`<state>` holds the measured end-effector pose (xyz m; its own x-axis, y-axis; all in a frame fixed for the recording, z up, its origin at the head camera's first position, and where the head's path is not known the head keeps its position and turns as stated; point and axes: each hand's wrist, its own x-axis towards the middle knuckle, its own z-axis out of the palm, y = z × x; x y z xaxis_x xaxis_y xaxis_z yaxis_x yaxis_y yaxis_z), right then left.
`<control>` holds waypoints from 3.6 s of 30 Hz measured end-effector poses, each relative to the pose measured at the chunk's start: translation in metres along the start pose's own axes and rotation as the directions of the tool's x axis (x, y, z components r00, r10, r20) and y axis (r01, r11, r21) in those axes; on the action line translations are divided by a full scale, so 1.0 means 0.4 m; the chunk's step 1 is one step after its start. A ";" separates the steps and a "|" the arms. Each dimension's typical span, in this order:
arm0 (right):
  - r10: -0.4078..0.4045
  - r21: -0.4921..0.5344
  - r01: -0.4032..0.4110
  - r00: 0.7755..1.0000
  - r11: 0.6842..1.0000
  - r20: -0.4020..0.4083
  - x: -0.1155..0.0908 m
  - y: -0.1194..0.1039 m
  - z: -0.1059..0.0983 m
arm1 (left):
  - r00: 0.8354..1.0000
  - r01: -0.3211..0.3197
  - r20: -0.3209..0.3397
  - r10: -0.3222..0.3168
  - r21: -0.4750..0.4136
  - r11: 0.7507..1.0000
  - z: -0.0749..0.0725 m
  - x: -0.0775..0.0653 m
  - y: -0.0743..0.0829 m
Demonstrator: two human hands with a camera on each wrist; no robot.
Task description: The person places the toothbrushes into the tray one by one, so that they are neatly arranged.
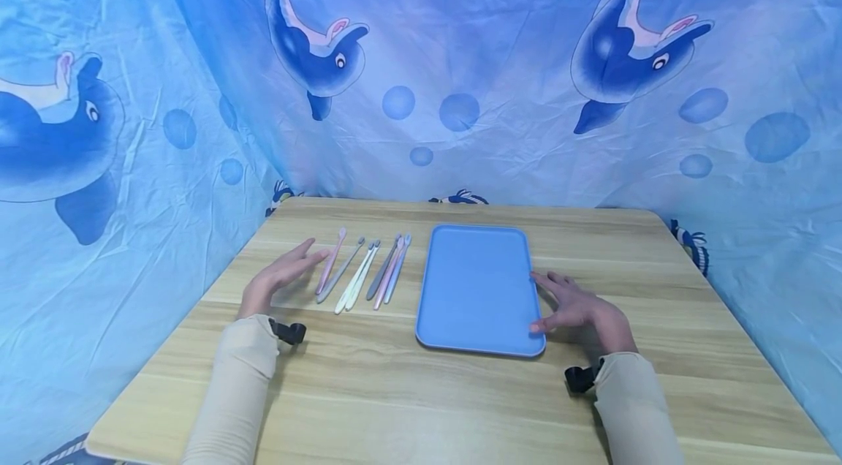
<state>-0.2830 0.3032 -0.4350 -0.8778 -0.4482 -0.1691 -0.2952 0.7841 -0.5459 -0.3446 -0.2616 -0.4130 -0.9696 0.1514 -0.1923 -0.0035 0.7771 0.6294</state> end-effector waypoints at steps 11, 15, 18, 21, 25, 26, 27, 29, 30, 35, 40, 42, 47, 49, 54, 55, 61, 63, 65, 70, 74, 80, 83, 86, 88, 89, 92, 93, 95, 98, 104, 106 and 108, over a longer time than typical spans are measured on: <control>0.005 0.011 -0.006 1.000 1.000 0.025 0.000 0.003 -0.003 | 0.998 0.011 -0.067 -0.003 0.118 0.993 0.020 0.018 -0.026; 0.002 0.016 -0.003 0.999 1.000 0.035 -0.001 0.004 -0.004 | 0.997 0.012 -0.078 -0.003 0.112 0.994 0.027 0.023 -0.033; -0.003 0.009 0.003 0.999 1.000 0.040 -0.002 0.006 -0.005 | 0.997 -0.004 -0.078 0.013 0.104 0.995 0.031 0.026 -0.035; -0.002 0.012 0.001 0.999 1.000 0.047 -0.001 0.010 -0.005 | 0.997 -0.016 -0.069 0.022 0.085 0.996 0.031 0.028 -0.036; 0.009 0.021 -0.010 0.998 1.000 0.056 0.000 0.012 -0.005 | 0.998 -0.024 -0.052 0.028 0.065 0.998 0.030 0.030 -0.040; 0.010 0.023 -0.012 0.998 1.000 0.058 0.000 0.012 -0.005 | 0.998 -0.026 -0.048 0.029 0.061 0.998 0.031 0.031 -0.041; 0.010 0.023 -0.011 0.998 1.000 0.058 -0.001 0.012 -0.005 | 0.999 -0.026 -0.045 0.029 0.061 0.998 0.031 0.032 -0.041; 0.006 0.024 -0.007 0.998 1.000 0.058 -0.001 0.012 -0.004 | 0.999 -0.026 -0.043 0.028 0.053 0.998 0.033 0.034 -0.043; 0.005 0.023 -0.006 0.998 1.000 0.057 -0.001 0.013 -0.004 | 0.999 -0.022 -0.041 0.024 0.050 0.998 0.034 0.035 -0.043; 0.006 0.033 -0.008 0.998 0.999 0.060 -0.001 0.014 -0.002 | 0.999 0.047 -0.001 -0.047 -0.015 0.999 0.039 0.036 -0.044; 0.019 0.038 -0.021 0.998 0.999 0.066 -0.002 0.014 -0.002 | 0.995 0.096 0.034 -0.094 -0.057 0.994 0.044 0.039 -0.049; 0.036 0.036 -0.039 0.997 0.999 0.072 -0.002 0.012 -0.003 | 0.995 0.099 0.039 -0.097 -0.065 0.993 0.045 0.041 -0.051; 0.060 0.033 -0.063 0.995 0.998 0.077 -0.002 0.009 -0.004 | 0.994 0.097 0.050 -0.093 -0.074 0.993 0.045 0.043 -0.051; 0.056 0.032 -0.058 0.996 0.998 0.076 -0.002 0.009 -0.004 | 0.994 0.098 0.054 -0.094 -0.074 0.992 0.046 0.045 -0.052; 0.038 0.034 -0.040 0.997 0.999 0.069 -0.002 0.012 -0.004 | 0.993 0.106 0.064 -0.101 -0.074 0.992 0.049 0.044 -0.051; 0.036 0.032 -0.038 0.997 0.999 0.068 -0.002 0.013 -0.003 | 0.993 0.107 0.064 -0.102 -0.078 0.991 0.050 0.043 -0.050; 0.021 0.031 -0.023 0.998 0.999 0.061 -0.003 0.016 -0.001 | 0.991 0.124 0.072 -0.116 -0.118 0.985 0.049 0.034 -0.041; 0.018 0.032 -0.020 0.998 0.999 0.059 -0.003 0.015 -0.001 | 0.990 0.124 0.076 -0.115 -0.130 0.984 0.049 0.033 -0.041; 0.019 0.031 -0.021 0.998 0.999 0.057 -0.003 0.013 -0.002 | 0.991 0.114 0.080 -0.104 -0.130 0.985 0.050 0.033 -0.042; 0.024 0.033 -0.026 0.998 0.999 0.055 -0.004 0.010 -0.001 | 0.993 0.083 0.088 -0.074 -0.093 0.992 0.051 0.034 -0.045; 0.017 0.034 -0.019 0.998 0.999 0.052 -0.006 0.009 0.000 | 0.993 0.086 0.086 -0.079 -0.085 0.993 0.052 0.036 -0.047; 0.008 0.039 -0.009 0.999 0.999 0.048 -0.008 0.010 0.002 | 0.994 0.081 0.087 -0.073 -0.094 0.992 0.052 0.037 -0.049; 0.009 0.034 -0.011 0.999 0.999 0.047 -0.007 0.011 0.003 | 0.994 0.073 0.086 -0.065 -0.098 0.992 0.053 0.035 -0.049; 0.007 0.027 -0.008 0.999 1.000 0.045 -0.007 0.012 0.004 | 0.995 0.072 0.083 -0.064 -0.097 0.993 0.054 0.035 -0.050; 0.005 0.025 -0.006 0.999 1.000 0.043 -0.007 0.013 0.004 | 0.994 0.074 0.082 -0.066 -0.094 0.993 0.054 0.035 -0.051; 0.006 0.024 -0.007 0.999 1.000 0.044 -0.007 0.013 0.005 | 0.994 0.073 0.082 -0.066 -0.090 0.993 0.053 0.035 -0.051; 0.009 0.024 -0.010 0.999 1.000 0.044 -0.007 0.012 0.004 | 0.995 0.072 0.081 -0.065 -0.086 0.994 0.052 0.035 -0.051; 0.010 0.024 -0.011 0.999 1.000 0.045 -0.007 0.012 0.004 | 0.994 0.075 0.082 -0.068 -0.087 0.993 0.052 0.035 -0.051; 0.011 0.025 -0.012 0.999 1.000 0.046 -0.007 0.011 0.003 | 0.995 0.070 0.079 -0.063 -0.086 0.994 0.053 0.034 -0.050; 0.006 0.025 -0.007 0.999 1.000 0.046 -0.007 0.011 0.003 | 0.995 0.073 0.075 -0.066 -0.090 0.993 0.055 0.033 -0.049; -0.006 0.029 0.004 0.999 1.000 0.043 -0.006 0.015 0.005 | 0.995 0.071 0.075 -0.063 -0.117 0.991 0.058 0.033 -0.052; -0.004 0.030 0.003 0.999 1.000 0.043 -0.006 0.016 0.006 | 0.995 0.070 0.074 -0.061 -0.130 0.989 0.058 0.033 -0.055; -0.002 0.031 0.001 0.999 1.000 0.044 -0.007 0.016 0.007 | 0.996 0.069 0.070 -0.059 -0.139 0.988 0.058 0.033 -0.058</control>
<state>-0.2815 0.3082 -0.4405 -0.8595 -0.4687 -0.2040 -0.2845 0.7701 -0.5709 -0.3516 -0.2634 -0.4474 -0.9481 0.1476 -0.2816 -0.1041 0.6929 0.7134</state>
